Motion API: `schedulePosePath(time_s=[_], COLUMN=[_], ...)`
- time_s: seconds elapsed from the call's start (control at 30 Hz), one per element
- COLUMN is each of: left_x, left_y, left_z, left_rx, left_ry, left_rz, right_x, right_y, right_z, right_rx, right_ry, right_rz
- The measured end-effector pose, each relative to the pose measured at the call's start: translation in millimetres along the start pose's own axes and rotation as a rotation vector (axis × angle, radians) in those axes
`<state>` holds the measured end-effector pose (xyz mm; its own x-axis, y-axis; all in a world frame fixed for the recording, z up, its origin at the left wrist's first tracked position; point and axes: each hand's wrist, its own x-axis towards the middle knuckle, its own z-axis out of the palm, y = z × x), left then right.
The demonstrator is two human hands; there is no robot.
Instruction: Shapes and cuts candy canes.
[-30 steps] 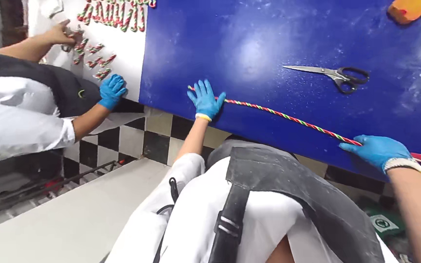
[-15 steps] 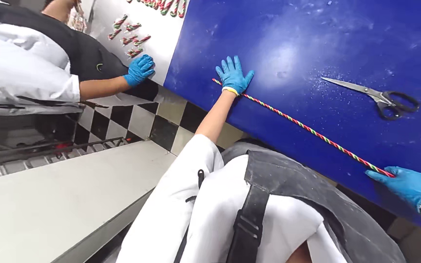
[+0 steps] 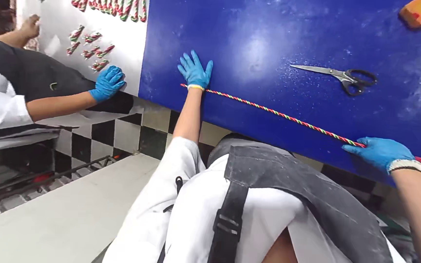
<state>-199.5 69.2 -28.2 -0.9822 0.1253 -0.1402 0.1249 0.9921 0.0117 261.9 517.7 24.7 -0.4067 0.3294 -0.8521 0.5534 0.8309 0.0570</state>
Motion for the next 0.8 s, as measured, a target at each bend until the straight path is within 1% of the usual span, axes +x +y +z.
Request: schedulePosePath(time_s=[0.03, 0.07, 0.1, 0.17, 0.2, 0.23, 0.3, 0.37, 0.4, 0.47, 0.57, 0.67, 0.73, 0.8], left_x=[10.4, 11.1, 1.2, -45.0, -75.3, -105.8, -154.4, -173.8, -174.5, -160.8, -113.8, -60.9, -27.8, 1.8], left_y=[11.7, 23.2, 32.3, 37.8, 32.0, 20.1, -17.4, -53.8, -65.6, -74.7, -81.3, -80.6, -74.6, -66.7], left_z=[-6.0, -14.5, -23.0, -31.0, -28.1, -21.7, -6.0, 8.4, 12.2, 9.6, 3.7, 5.2, 6.1, 5.1], left_rx=[0.017, 0.032, 0.039, 0.049, 0.049, 0.046, 0.035, 0.056, 0.073, 0.077, 0.059, 0.045, 0.037, 0.035], left_ry=[-0.056, -0.115, -0.165, -0.220, -0.223, -0.208, -0.123, -0.059, -0.050, -0.056, -0.015, 0.015, 0.019, 0.014], left_rz=[0.010, 0.008, 0.000, 0.000, 0.002, -0.015, -0.080, -0.114, -0.110, -0.099, -0.102, -0.056, -0.016, 0.015], right_x=[0.0, 0.8, 2.3, 0.4, -2.5, -5.6, -6.3, 7.9, 20.6, 46.1, 59.8, 49.6, 46.0, 51.9], right_y=[0.8, 2.2, 3.3, 1.1, -1.6, -5.0, -13.8, -24.7, -30.6, -46.1, -74.8, -94.9, -109.8, -115.6], right_z=[0.3, -0.5, -1.0, -5.0, -10.7, -18.6, -36.5, -56.3, -65.7, -82.4, -103.0, -117.2, -117.7, -112.9], right_rx=[-0.008, -0.018, -0.032, -0.063, -0.076, -0.054, 0.085, 0.161, 0.167, 0.176, 0.144, 0.030, 0.002, 0.002], right_ry=[-0.004, -0.009, -0.017, -0.028, 0.005, 0.092, 0.365, 0.617, 0.701, 0.749, 0.702, 0.571, 0.441, 0.349], right_rz=[0.001, 0.004, 0.001, -0.050, -0.106, -0.180, -0.302, -0.313, -0.298, -0.235, -0.100, 0.014, 0.097, 0.126])
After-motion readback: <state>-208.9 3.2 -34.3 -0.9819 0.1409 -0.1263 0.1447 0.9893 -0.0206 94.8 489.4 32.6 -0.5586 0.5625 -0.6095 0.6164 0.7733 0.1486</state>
